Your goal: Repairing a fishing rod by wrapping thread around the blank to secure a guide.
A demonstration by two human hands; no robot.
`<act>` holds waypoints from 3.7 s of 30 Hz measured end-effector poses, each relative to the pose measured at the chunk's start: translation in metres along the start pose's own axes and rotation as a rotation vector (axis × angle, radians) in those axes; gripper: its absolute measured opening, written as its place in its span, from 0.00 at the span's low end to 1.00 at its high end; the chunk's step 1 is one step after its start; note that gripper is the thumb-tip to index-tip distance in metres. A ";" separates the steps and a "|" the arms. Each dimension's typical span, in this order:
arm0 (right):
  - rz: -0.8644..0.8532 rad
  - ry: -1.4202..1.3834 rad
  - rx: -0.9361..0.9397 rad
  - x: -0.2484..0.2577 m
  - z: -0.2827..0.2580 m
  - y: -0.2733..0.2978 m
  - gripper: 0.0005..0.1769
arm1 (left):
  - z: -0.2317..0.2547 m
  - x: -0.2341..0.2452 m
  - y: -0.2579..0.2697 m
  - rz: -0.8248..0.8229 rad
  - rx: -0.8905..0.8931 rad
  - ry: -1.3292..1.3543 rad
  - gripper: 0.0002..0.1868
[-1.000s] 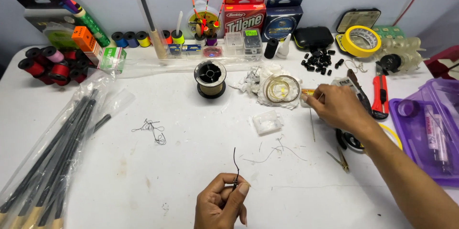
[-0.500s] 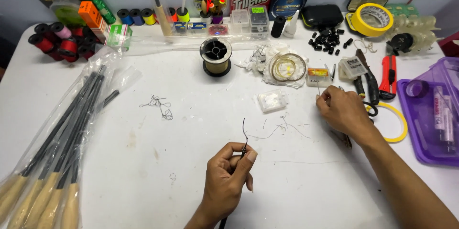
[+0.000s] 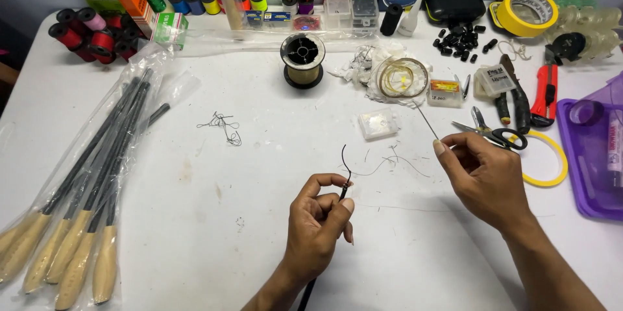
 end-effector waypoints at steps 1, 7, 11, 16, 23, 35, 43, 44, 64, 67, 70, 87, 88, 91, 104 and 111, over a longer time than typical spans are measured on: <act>0.057 -0.029 0.056 0.000 -0.003 -0.001 0.08 | -0.002 0.000 -0.001 -0.014 -0.002 0.045 0.13; 0.197 -0.083 0.190 -0.013 -0.009 0.002 0.05 | -0.001 -0.001 0.001 -0.004 0.003 0.093 0.12; 0.239 -0.056 0.229 -0.021 -0.001 0.005 0.04 | -0.002 -0.001 0.002 0.011 0.048 0.108 0.12; 0.239 -0.019 0.295 -0.032 0.016 0.003 0.05 | -0.004 0.000 0.001 0.017 0.047 0.105 0.11; 0.224 0.010 0.326 -0.039 0.023 -0.003 0.06 | -0.007 0.000 0.000 0.027 0.060 0.114 0.11; 0.207 0.024 0.309 -0.046 0.030 -0.006 0.06 | -0.005 0.001 0.001 0.023 0.061 0.105 0.11; 0.203 0.032 0.313 -0.047 0.030 -0.007 0.06 | -0.004 0.001 0.002 0.025 0.052 0.108 0.11; 0.202 0.033 0.308 -0.047 0.030 -0.007 0.06 | -0.004 0.001 0.002 0.023 0.047 0.106 0.10; 0.425 -0.121 0.558 0.006 -0.021 0.074 0.06 | 0.006 -0.002 0.009 0.023 0.019 0.075 0.12; 0.400 -0.171 0.636 0.000 -0.038 0.078 0.07 | 0.004 -0.003 0.009 0.009 0.020 0.079 0.12; 0.360 -0.218 0.682 -0.006 -0.048 0.075 0.07 | 0.006 -0.004 0.009 0.011 0.015 0.073 0.12; 0.331 -0.174 0.707 -0.012 -0.053 0.073 0.08 | 0.006 -0.005 0.008 0.012 0.011 0.064 0.11; 0.333 -0.163 0.710 -0.012 -0.054 0.072 0.07 | 0.006 -0.005 0.009 0.013 0.011 0.060 0.11; 0.332 -0.156 0.717 -0.013 -0.055 0.071 0.06 | 0.007 -0.005 0.009 0.015 0.015 0.051 0.11; 0.353 -0.153 0.703 -0.011 -0.051 0.074 0.06 | 0.007 -0.005 0.009 0.012 0.003 0.071 0.11; 0.375 -0.161 0.694 -0.014 -0.045 0.077 0.05 | 0.007 -0.005 0.009 0.005 0.009 0.063 0.12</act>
Point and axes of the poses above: each hand's wrist, its own y-axis away from the middle knuckle, its own x-axis out of the back of the hand, z = x × y, the point moved 4 cm from there along -y, towards the middle knuckle, and after that the axes turned 11 degrees about x, right-handed, at the moved point
